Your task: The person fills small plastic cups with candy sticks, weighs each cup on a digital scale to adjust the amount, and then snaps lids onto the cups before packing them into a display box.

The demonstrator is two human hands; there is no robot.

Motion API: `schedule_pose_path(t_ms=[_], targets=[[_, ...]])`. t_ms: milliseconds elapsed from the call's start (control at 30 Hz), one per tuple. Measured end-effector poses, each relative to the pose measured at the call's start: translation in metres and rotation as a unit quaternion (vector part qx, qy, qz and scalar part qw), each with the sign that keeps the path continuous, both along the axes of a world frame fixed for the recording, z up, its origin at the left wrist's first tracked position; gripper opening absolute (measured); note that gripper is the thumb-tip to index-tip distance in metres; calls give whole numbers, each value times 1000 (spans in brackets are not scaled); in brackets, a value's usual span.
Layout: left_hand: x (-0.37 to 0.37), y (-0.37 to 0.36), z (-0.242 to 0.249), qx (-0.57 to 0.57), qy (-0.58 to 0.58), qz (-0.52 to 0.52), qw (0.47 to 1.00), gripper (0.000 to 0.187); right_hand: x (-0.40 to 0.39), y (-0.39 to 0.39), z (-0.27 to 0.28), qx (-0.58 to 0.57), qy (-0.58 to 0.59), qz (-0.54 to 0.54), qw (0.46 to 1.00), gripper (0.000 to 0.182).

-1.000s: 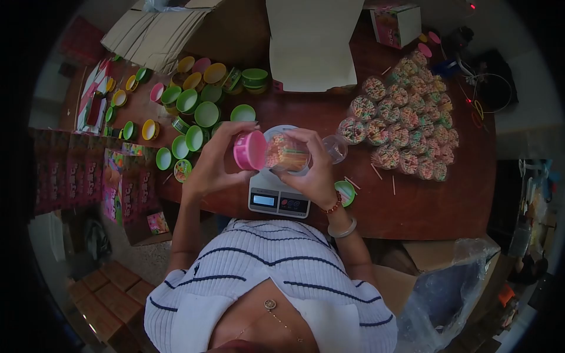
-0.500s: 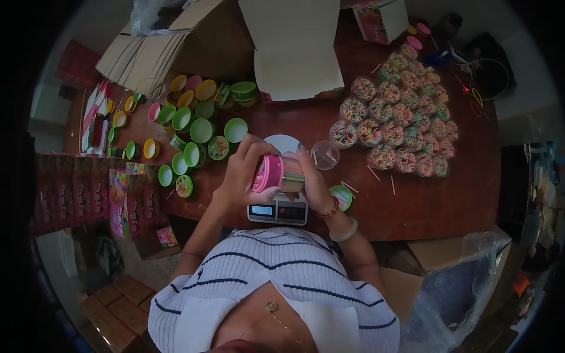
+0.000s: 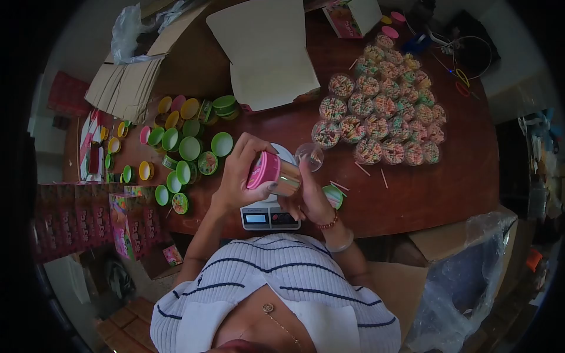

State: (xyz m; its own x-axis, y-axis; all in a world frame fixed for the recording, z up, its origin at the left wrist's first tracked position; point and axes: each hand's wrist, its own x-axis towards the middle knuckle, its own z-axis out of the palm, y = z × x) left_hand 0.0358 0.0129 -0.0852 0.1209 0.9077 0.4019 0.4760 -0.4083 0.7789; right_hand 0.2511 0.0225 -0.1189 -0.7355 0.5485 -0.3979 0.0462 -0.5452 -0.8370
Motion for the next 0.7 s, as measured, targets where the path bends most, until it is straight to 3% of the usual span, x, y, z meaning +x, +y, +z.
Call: schedule_pose_path(t_ms=[33,100,167,233,333,400,433,467,500,533,600,633,700], targets=[[2,1,2,16,38,-26,999,59,-9,-8,-7,95,28,-101,990,90],[6,7,-6,17,21,-23,999,60,-32,-14,-14,289,81,-287,910,84],[9,6,-13,-6,-42,-7,999,60,-30,-17,-3,309,17,-249,918,86],[13,6,-4,2,-1,-20,1000,59,-16,-13,-9,198,10,-183,963,89],[18,11,-2,28,53,-44,997,56,-21,0,-30,169,144,-292,930,81],[22,10,-7,-26,-55,9,998,59,-29,-20,-29,363,62,-318,874,75],[26,11,-6,-14,-47,12,999,58,-31,-20,-28,403,45,-324,855,73],[30,10,-3,9,24,9,1000,56,-27,-17,-25,316,29,-337,887,60],[34,10,5,32,94,8,995,55,-24,-10,-31,70,128,-322,935,53],[31,12,11,78,202,-42,975,53,-20,-4,-34,-180,219,-284,916,46],[31,17,27,130,225,-206,944,53,-2,-5,-22,-136,144,-144,969,39],[33,14,34,119,241,-271,924,50,6,-2,-26,-21,142,-59,988,37],[36,17,44,111,252,-339,900,48,21,4,-35,232,152,63,959,35]])
